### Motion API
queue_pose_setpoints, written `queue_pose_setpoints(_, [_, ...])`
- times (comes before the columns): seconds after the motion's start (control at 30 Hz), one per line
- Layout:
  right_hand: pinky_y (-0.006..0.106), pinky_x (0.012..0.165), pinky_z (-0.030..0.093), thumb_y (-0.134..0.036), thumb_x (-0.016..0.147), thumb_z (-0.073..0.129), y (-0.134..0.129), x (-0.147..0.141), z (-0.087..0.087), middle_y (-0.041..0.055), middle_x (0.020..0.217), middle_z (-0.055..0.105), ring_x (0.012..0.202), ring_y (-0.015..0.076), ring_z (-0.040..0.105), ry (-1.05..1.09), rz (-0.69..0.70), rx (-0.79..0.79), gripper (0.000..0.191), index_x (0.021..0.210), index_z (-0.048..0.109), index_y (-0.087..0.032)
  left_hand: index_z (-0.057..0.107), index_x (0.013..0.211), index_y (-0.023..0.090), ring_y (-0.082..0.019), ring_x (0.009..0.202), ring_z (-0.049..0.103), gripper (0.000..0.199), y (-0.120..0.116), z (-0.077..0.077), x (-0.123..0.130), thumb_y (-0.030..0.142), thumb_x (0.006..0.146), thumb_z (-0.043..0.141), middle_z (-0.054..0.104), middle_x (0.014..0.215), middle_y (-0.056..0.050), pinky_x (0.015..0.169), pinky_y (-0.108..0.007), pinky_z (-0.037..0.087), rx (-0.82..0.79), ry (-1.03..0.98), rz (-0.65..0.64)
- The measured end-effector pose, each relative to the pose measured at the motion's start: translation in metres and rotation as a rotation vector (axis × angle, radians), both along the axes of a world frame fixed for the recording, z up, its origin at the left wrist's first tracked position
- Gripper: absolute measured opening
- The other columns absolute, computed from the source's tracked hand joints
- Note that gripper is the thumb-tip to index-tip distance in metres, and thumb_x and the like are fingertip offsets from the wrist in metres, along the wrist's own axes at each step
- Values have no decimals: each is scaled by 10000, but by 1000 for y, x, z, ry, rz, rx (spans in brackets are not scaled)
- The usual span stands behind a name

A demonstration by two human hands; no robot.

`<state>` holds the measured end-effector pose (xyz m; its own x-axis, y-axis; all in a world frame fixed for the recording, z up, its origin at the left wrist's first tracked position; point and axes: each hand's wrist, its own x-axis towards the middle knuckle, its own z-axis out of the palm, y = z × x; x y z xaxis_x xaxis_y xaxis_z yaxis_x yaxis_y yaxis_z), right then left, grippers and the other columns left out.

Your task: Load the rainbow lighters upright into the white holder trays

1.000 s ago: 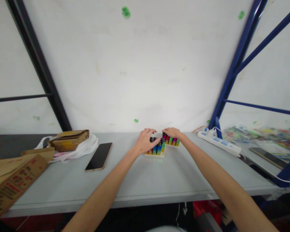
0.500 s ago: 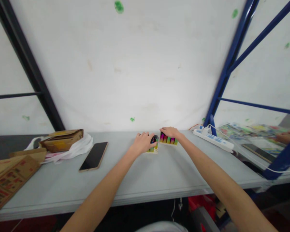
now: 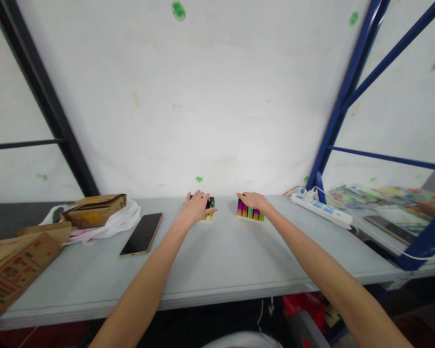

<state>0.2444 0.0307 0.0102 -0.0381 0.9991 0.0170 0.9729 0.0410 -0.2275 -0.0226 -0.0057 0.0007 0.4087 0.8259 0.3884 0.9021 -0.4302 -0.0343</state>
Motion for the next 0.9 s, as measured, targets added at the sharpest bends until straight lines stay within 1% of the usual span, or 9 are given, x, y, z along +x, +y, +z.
queue_pose_setpoints(0.07, [578,1000,480,-664,1015,231,-7,-5,3,230,1310,678,1216,411,646,34,-18,-38,722,1291,686,-176,518,1427,185,-396,1478,362,699,-2,0,7,567,875,715,537,1481,-212,1220,-619,206,103,-45,-29])
queue_pose_setpoints(0.17, [493,1056,464,-703,1007,228,-18,-4,9,213,1367,647,1248,359,633,111,142,-82,768,1374,627,-159,491,1456,154,-387,1524,281,705,-7,3,20,561,908,667,491,1516,-215,1259,-593,158,247,-144,-152])
queue_pose_setpoints(0.27, [438,1120,403,-763,964,322,-35,6,9,192,1478,555,1341,345,551,68,321,72,807,1478,530,-177,455,1482,154,-353,1539,254,602,-16,7,34,455,977,582,447,1534,-195,1264,-557,214,305,-241,-287])
queue_pose_setpoints(0.37, [470,1079,418,-823,897,407,-53,14,0,213,1408,595,1286,390,576,-92,306,207,888,1531,453,-203,343,1554,214,-321,1550,226,611,-24,5,48,354,994,542,341,1592,-164,1251,-537,280,300,-349,-383])
queue_pose_setpoints(0.43, [441,987,477,-805,918,387,-60,14,-6,208,1304,661,1185,378,641,-133,275,233,869,1543,414,-202,288,1579,248,-314,1547,227,646,-28,1,56,326,990,542,318,1595,-150,1250,-534,291,278,-414,-423])
queue_pose_setpoints(0.53, [386,896,510,-769,950,372,-62,11,-9,184,1220,709,1105,350,684,-148,270,241,788,1494,453,-206,277,1581,254,-316,1527,261,674,-31,-7,66,306,972,560,326,1572,-149,1250,-528,292,238,-499,-445])
queue_pose_setpoints(0.73, [371,908,521,-763,937,430,-37,21,4,151,1241,725,1110,334,697,-49,245,92,747,1448,520,-226,402,1508,221,-288,1420,420,573,-30,-28,80,314,963,553,414,1467,-146,1231,-479,321,0,-686,-398])
queue_pose_setpoints(0.8, [365,942,519,-748,941,443,-25,26,8,147,1286,710,1131,323,690,23,228,19,735,1423,560,-206,395,1509,226,-303,1409,432,629,-29,-37,86,351,931,606,435,1448,-144,1228,-492,313,-94,-721,-366])
queue_pose_setpoints(0.9, [323,950,525,-687,963,468,-8,28,11,143,1305,704,1128,291,692,140,203,-60,678,1346,638,-153,314,1553,263,-333,1408,433,846,-29,-48,97,461,841,727,435,1468,-146,1212,-510,315,-231,-748,-338])
